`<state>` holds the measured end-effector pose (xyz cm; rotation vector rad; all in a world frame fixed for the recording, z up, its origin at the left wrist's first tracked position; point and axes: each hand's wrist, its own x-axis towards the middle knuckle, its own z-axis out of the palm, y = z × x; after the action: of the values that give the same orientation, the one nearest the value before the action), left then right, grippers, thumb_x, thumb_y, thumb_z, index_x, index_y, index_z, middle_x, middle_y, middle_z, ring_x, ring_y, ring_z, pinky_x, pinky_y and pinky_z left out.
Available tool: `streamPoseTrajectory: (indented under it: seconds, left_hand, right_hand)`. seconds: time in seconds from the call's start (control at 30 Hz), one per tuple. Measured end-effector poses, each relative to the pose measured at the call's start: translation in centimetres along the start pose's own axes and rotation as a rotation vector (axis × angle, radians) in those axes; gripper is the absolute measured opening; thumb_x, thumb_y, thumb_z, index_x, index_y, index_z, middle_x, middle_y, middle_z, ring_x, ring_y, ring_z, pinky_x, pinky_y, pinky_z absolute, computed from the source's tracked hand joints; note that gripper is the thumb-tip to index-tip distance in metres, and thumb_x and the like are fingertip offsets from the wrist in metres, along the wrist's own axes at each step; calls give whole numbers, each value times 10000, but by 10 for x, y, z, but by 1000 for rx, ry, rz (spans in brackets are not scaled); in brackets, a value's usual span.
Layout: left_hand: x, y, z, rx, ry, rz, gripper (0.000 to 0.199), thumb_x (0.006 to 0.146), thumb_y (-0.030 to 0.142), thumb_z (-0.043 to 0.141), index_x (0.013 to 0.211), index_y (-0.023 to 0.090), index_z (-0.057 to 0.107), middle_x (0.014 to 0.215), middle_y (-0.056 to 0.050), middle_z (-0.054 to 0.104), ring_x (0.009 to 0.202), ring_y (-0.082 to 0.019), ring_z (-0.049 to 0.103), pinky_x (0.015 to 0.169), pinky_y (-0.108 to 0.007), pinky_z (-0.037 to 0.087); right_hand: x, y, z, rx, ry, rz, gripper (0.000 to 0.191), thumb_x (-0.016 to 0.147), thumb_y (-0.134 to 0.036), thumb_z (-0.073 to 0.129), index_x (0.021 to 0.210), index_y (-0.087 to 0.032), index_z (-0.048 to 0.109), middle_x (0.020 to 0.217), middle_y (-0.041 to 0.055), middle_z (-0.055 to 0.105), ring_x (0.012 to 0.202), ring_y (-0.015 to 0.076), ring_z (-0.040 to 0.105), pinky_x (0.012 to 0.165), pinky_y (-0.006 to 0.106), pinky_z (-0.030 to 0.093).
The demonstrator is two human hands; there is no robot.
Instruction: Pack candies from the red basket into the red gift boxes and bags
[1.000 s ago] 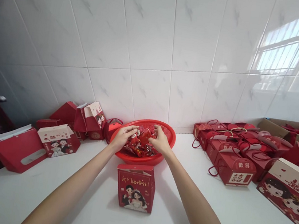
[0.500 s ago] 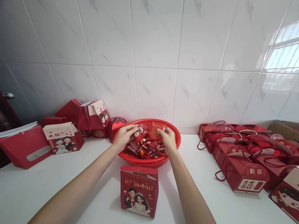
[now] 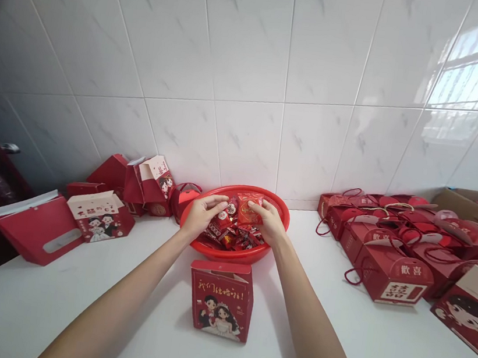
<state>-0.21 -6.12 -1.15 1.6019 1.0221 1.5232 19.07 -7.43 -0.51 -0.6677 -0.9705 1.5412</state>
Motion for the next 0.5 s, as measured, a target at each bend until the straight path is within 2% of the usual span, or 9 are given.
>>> streamPoseTrajectory:
  seconds: [0.27, 0.5]
  left_hand:
    - [-5, 6, 2, 21, -50, 32, 357, 682, 497, 785, 857, 186, 794, 947, -86, 799, 906, -267, 742, 848, -365, 576]
    - [-8, 7, 5, 76, -43, 54, 310, 720, 462, 755, 837, 177, 783, 882, -82, 793, 859, -258, 733, 809, -340, 556]
  right_hand:
    - [-5, -1, 1, -96, -111, 1, 374, 589, -388, 890, 849, -192, 705, 823, 35, 744, 731, 196, 681, 632, 284, 541]
    - [-9, -1, 6, -132, -68, -35, 397, 556, -409, 891, 821, -188, 694, 820, 41, 737, 732, 201, 672, 651, 294, 547]
